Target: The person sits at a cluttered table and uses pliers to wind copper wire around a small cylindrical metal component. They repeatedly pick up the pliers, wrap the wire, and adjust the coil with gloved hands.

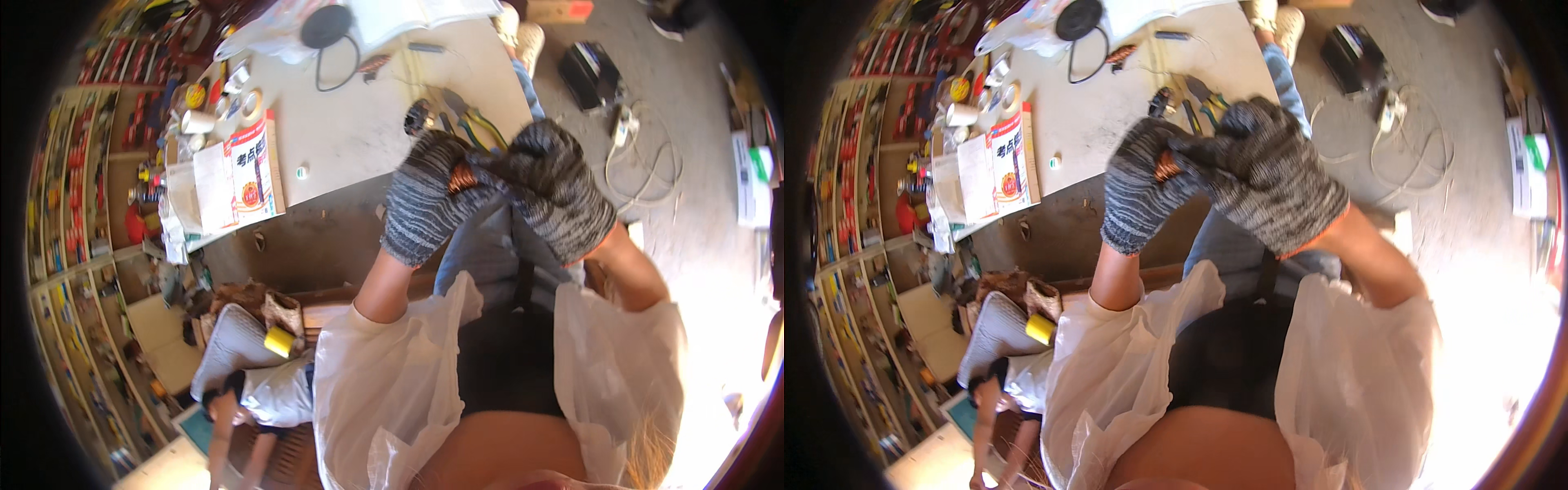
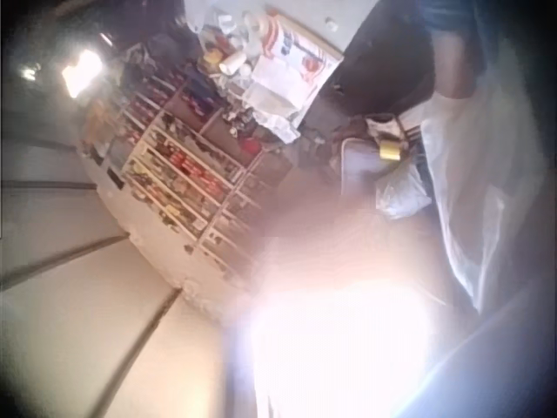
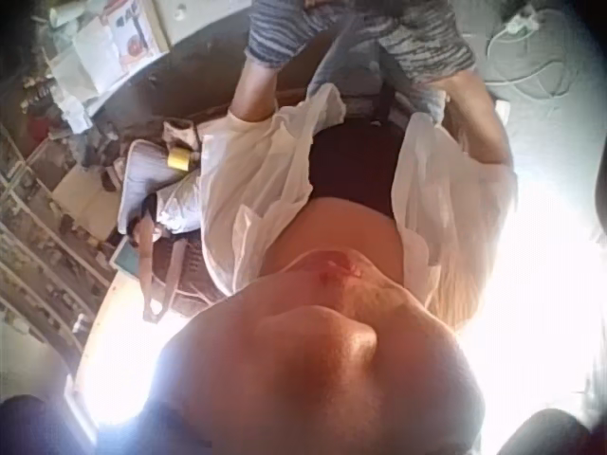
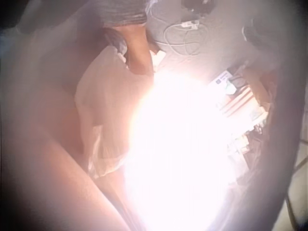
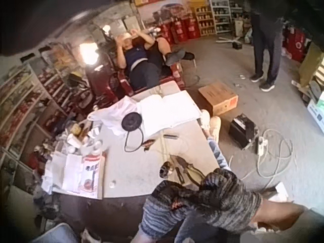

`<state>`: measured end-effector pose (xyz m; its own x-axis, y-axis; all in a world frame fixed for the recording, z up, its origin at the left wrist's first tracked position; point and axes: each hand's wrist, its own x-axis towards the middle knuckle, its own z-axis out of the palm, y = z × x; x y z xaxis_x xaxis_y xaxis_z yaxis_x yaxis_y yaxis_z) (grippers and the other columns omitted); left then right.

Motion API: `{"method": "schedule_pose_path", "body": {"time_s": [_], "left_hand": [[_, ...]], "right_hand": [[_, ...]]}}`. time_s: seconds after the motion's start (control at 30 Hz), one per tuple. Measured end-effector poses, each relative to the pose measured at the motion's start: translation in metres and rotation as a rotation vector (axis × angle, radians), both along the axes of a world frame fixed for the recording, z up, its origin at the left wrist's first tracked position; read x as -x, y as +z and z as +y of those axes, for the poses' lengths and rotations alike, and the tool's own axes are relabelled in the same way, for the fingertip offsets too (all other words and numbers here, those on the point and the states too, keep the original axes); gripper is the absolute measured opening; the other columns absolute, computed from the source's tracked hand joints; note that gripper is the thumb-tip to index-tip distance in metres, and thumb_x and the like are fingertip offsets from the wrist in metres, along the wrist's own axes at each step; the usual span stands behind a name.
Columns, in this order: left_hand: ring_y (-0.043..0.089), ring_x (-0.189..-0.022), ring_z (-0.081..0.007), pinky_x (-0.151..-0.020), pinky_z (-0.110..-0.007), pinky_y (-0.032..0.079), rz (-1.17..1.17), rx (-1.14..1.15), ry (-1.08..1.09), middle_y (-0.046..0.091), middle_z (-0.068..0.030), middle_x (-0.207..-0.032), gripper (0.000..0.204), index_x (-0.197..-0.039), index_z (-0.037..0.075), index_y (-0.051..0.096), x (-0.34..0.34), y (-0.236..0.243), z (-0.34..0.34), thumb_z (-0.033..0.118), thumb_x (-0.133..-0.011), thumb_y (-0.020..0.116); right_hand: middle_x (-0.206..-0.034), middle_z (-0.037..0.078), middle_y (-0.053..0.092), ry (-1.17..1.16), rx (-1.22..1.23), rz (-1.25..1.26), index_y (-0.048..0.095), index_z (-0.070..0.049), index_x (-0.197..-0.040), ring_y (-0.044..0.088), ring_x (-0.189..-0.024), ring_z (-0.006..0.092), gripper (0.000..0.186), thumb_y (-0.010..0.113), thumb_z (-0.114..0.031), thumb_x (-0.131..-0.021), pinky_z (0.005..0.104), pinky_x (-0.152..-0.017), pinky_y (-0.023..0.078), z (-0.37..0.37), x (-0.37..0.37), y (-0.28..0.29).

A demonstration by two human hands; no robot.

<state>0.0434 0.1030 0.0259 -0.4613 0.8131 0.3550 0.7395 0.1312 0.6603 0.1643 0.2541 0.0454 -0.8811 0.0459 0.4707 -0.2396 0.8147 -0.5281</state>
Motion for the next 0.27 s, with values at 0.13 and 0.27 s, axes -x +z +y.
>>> {"method": "schedule_pose_path", "body": {"time_s": [0.13,0.27], "left_hand": [[0.059,-0.082,-0.0323,-0.080,-0.036,0.046,-0.198,-0.053,-0.089,0.060,-0.0149,-0.089,0.036,-0.095,0.003,0.062,-0.001,-0.009,-0.006,0.018,-0.064,0.075],[0.057,-0.097,-0.0357,-0.082,-0.040,0.046,-0.302,0.042,-0.044,0.057,-0.0227,-0.110,0.043,-0.108,0.008,0.061,-0.006,-0.040,-0.015,0.026,-0.071,0.072]], "right_hand": [[-0.099,0.009,0.064,0.027,-0.147,-0.058,0.066,-0.008,-0.103,0.054,-0.080,0.0292,0.037,0.064,-0.012,-0.067,0.0426,-0.069,0.043,-0.004,-0.005,0.007],[-0.104,0.010,0.065,-0.215,0.715,-0.693,0.069,-0.010,-0.100,0.058,-0.099,0.0298,0.019,0.065,-0.014,-0.082,0.0331,-0.077,0.049,0.007,0.021,-0.049]]}}
